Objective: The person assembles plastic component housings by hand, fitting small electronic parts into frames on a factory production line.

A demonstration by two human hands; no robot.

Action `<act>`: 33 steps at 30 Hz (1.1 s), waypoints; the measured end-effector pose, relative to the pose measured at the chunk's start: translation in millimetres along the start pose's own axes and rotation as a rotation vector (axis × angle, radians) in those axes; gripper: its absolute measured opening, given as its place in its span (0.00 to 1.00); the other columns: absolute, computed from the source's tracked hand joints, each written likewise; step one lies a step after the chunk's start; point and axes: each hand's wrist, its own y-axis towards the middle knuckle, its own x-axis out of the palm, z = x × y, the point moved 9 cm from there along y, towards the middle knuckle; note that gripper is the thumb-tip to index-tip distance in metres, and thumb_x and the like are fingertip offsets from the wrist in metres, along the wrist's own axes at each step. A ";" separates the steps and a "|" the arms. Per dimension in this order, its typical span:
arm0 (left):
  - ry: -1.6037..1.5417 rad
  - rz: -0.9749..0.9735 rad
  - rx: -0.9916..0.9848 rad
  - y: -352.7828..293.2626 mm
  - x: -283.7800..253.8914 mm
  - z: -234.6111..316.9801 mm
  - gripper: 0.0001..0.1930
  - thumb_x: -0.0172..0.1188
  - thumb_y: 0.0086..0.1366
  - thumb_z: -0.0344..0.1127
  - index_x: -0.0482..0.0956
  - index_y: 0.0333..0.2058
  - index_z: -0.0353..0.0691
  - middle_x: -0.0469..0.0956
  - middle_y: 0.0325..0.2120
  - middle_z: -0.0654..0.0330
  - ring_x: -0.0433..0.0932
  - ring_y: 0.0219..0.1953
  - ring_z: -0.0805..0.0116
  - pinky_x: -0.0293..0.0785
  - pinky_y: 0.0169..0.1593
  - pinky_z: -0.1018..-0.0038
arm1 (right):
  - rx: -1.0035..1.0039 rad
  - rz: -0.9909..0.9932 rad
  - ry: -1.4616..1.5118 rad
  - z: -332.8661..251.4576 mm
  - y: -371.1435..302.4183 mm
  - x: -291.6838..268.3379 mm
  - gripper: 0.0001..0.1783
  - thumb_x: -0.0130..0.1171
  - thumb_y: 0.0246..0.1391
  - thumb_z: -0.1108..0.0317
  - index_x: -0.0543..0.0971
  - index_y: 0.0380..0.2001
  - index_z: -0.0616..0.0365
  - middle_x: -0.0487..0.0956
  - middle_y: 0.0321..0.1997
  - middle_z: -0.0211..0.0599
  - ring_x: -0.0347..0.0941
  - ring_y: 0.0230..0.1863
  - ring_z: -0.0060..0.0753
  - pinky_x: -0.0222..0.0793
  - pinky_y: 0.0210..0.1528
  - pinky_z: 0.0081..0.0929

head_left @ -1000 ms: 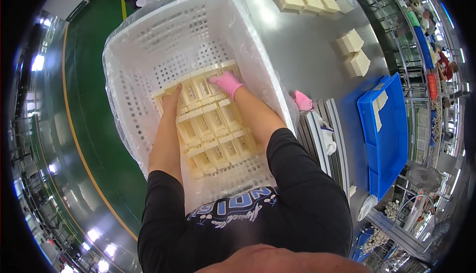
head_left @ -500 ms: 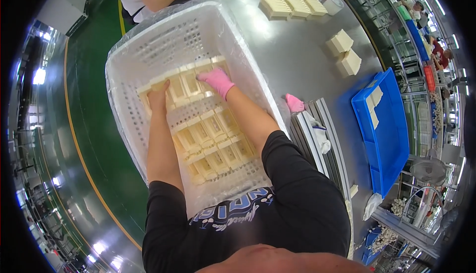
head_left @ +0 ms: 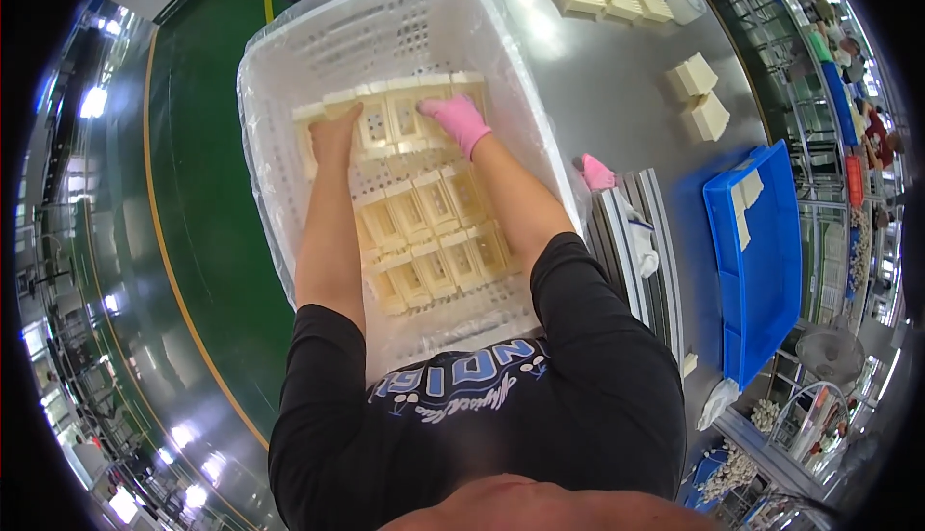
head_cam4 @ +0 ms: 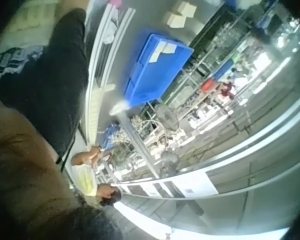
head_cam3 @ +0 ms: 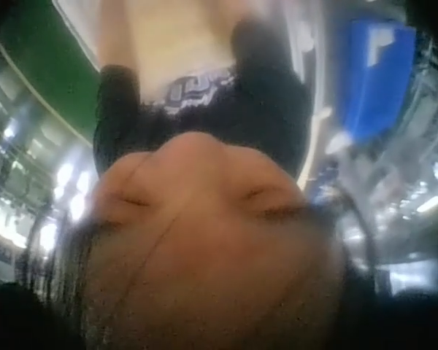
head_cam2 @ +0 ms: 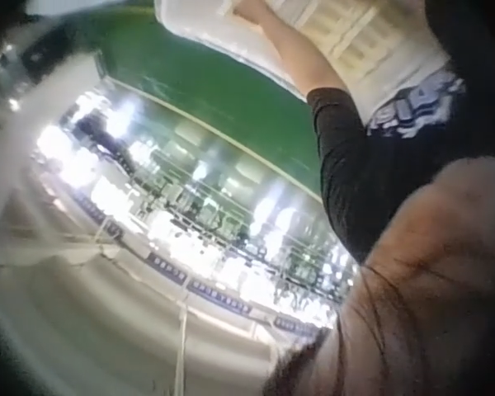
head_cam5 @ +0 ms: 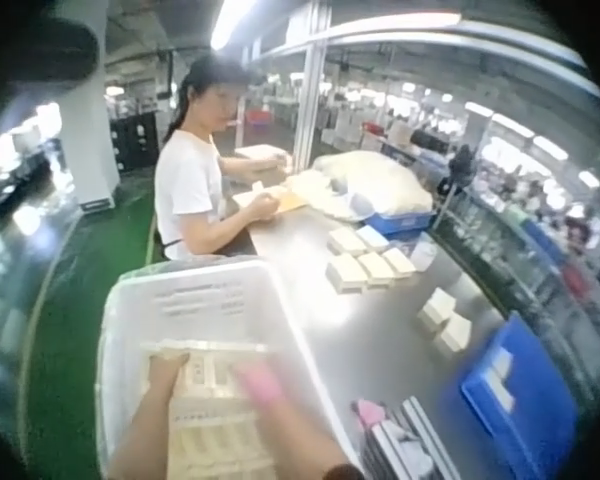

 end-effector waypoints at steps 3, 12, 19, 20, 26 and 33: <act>0.039 0.123 0.332 11.2 -27.3 55.8 0.50 0.62 0.36 0.61 0.60 0.49 0.23 0.63 0.47 0.39 0.63 0.51 0.51 0.58 0.53 0.69 | -0.193 0.047 0.065 -54.1 -12.3 -31.4 0.28 0.55 0.34 0.48 0.76 0.26 0.66 0.75 0.31 0.53 0.72 0.36 0.44 0.64 0.41 0.32; -0.383 0.051 0.997 -139.6 -146.3 237.9 0.27 0.67 0.44 0.39 0.70 0.42 0.33 0.70 0.43 0.55 0.69 0.45 0.66 0.61 0.50 0.73 | -0.325 0.430 0.254 -152.9 -136.8 -168.1 0.35 0.57 0.31 0.46 0.70 0.33 0.70 0.74 0.32 0.52 0.72 0.36 0.42 0.66 0.38 0.30; -0.505 -0.349 1.371 -296.3 -3.9 316.7 0.32 0.67 0.43 0.42 0.66 0.46 0.31 0.69 0.44 0.52 0.67 0.47 0.61 0.59 0.51 0.73 | -0.054 0.810 0.308 -24.1 -261.4 -301.6 0.31 0.57 0.32 0.45 0.73 0.28 0.67 0.74 0.29 0.50 0.71 0.31 0.42 0.67 0.35 0.28; -0.419 -0.370 1.259 -309.1 23.4 313.7 0.35 0.67 0.42 0.44 0.65 0.47 0.30 0.68 0.45 0.50 0.67 0.48 0.60 0.58 0.52 0.73 | 0.046 0.762 0.215 -1.9 -274.1 -310.0 0.29 0.54 0.35 0.44 0.74 0.29 0.62 0.73 0.29 0.50 0.71 0.31 0.43 0.67 0.36 0.30; -0.128 -0.834 1.120 -436.8 217.0 292.0 0.39 0.68 0.39 0.46 0.64 0.45 0.24 0.69 0.44 0.48 0.68 0.46 0.58 0.62 0.49 0.71 | 0.060 0.992 -0.250 162.2 -345.2 -361.9 0.17 0.44 0.43 0.46 0.77 0.28 0.40 0.73 0.28 0.50 0.69 0.35 0.49 0.63 0.43 0.35; 0.355 -0.935 1.157 -495.5 369.3 229.7 0.40 0.65 0.41 0.52 0.65 0.47 0.25 0.68 0.45 0.47 0.67 0.47 0.57 0.62 0.49 0.69 | 0.431 0.829 0.085 270.3 -415.8 -355.6 0.21 0.48 0.42 0.48 0.78 0.30 0.54 0.75 0.34 0.49 0.70 0.38 0.47 0.64 0.42 0.31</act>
